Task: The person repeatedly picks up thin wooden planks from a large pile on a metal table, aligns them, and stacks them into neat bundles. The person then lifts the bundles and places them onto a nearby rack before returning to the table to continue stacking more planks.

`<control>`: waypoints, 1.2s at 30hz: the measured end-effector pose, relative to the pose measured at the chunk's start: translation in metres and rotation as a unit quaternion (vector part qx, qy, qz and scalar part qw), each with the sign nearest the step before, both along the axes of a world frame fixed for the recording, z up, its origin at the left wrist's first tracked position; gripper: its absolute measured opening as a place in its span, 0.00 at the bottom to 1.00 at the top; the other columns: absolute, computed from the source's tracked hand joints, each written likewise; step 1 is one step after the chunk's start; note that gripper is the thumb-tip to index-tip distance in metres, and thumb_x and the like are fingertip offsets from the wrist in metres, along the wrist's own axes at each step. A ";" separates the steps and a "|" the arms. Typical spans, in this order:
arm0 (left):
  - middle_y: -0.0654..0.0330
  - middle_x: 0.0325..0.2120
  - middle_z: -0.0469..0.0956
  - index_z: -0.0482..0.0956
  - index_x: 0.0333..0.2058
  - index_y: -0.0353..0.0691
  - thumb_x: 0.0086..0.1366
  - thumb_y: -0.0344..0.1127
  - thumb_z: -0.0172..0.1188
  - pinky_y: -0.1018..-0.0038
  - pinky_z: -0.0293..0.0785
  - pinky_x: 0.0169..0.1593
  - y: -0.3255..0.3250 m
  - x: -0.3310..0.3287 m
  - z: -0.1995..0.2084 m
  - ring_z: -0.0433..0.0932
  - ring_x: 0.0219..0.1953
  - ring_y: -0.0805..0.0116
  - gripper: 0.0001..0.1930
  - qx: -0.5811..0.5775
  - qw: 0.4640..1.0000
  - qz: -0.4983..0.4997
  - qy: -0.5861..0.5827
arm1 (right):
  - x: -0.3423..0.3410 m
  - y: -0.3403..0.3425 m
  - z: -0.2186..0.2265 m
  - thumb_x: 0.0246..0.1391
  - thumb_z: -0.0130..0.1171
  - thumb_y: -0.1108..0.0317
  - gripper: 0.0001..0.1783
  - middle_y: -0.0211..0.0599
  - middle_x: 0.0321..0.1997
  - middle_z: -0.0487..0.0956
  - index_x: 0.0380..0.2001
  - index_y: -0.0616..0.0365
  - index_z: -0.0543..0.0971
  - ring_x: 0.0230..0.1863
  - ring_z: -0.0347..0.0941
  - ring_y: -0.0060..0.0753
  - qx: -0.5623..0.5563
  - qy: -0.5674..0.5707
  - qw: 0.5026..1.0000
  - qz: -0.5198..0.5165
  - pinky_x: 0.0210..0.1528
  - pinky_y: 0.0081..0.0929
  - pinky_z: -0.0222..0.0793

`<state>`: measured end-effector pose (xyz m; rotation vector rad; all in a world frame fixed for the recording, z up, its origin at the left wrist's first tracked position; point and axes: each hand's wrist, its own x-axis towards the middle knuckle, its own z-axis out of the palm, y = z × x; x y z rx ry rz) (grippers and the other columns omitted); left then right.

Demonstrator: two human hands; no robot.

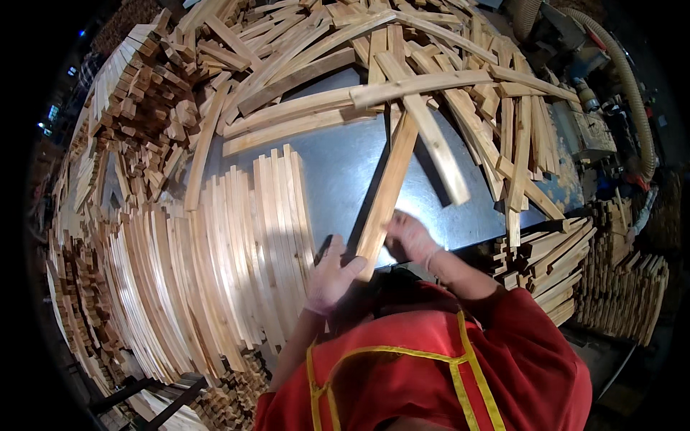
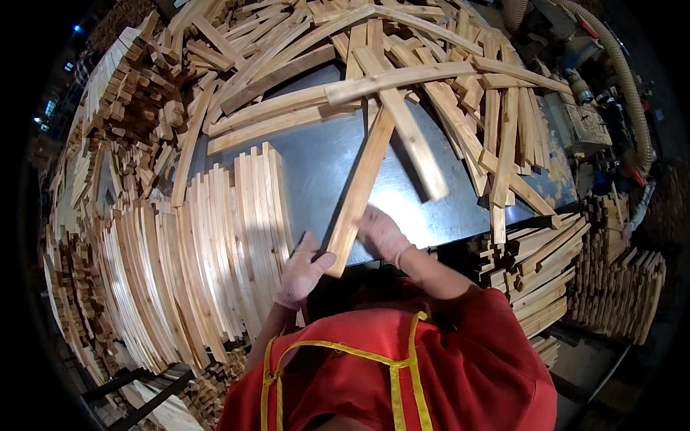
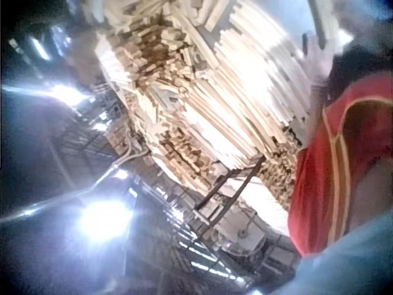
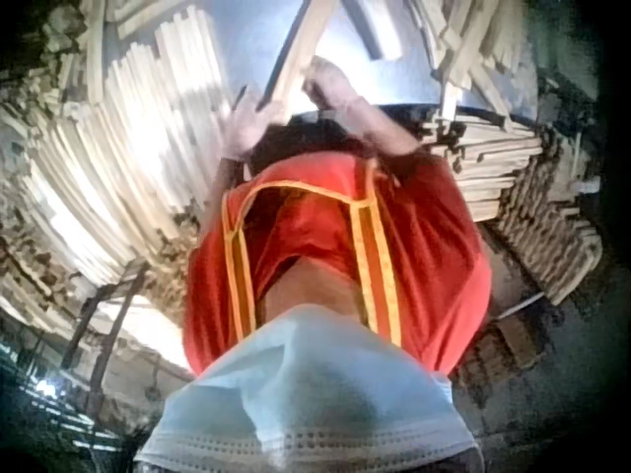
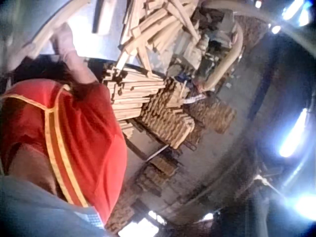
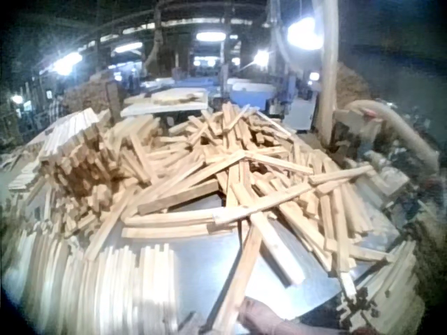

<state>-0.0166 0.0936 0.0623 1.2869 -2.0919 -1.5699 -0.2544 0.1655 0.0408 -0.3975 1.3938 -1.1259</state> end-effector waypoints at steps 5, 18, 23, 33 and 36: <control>0.58 0.29 0.81 0.81 0.45 0.28 0.65 0.48 0.66 0.69 0.78 0.41 0.004 -0.008 -0.057 0.79 0.34 0.72 0.25 0.239 0.969 -0.055 -0.020 | -0.045 -0.002 0.018 0.62 0.59 0.47 0.30 0.55 0.46 0.84 0.59 0.56 0.80 0.50 0.81 0.57 -0.008 0.511 0.836 0.198 0.57 0.50 0.74; 0.61 0.33 0.80 0.78 0.53 0.34 0.70 0.30 0.64 0.69 0.78 0.38 0.002 0.026 0.021 0.78 0.33 0.70 0.15 0.133 0.964 0.223 0.060 | -0.088 -0.089 0.030 0.53 0.54 0.80 0.44 0.37 0.49 0.76 0.76 0.55 0.62 0.46 0.75 0.33 -0.173 0.101 0.966 -0.161 0.48 0.29 0.78; 0.61 0.36 0.82 0.79 0.53 0.34 0.69 0.29 0.63 0.73 0.80 0.40 -0.016 0.073 0.041 0.81 0.35 0.70 0.15 0.324 0.863 0.266 0.282 | 0.020 -0.047 -0.012 0.58 0.57 0.65 0.49 0.53 0.50 0.80 0.79 0.65 0.51 0.45 0.81 0.41 0.030 0.179 0.980 0.082 0.50 0.34 0.78; 0.60 0.44 0.82 0.81 0.55 0.33 0.69 0.33 0.62 0.71 0.78 0.49 -0.012 0.088 0.044 0.80 0.45 0.69 0.18 0.216 0.921 0.247 0.209 | 0.096 -0.070 0.007 0.66 0.62 0.40 0.43 0.49 0.50 0.83 0.67 0.70 0.71 0.44 0.78 0.38 0.001 0.084 0.921 0.381 0.51 0.31 0.76; 0.58 0.47 0.80 0.76 0.59 0.33 0.73 0.35 0.59 0.69 0.79 0.50 -0.001 0.072 -0.006 0.79 0.46 0.68 0.20 0.189 0.925 0.219 0.245 | 0.110 -0.028 0.015 0.62 0.70 0.55 0.38 0.32 0.56 0.79 0.72 0.58 0.72 0.43 0.74 0.29 -0.100 -0.119 0.931 0.330 0.45 0.29 0.75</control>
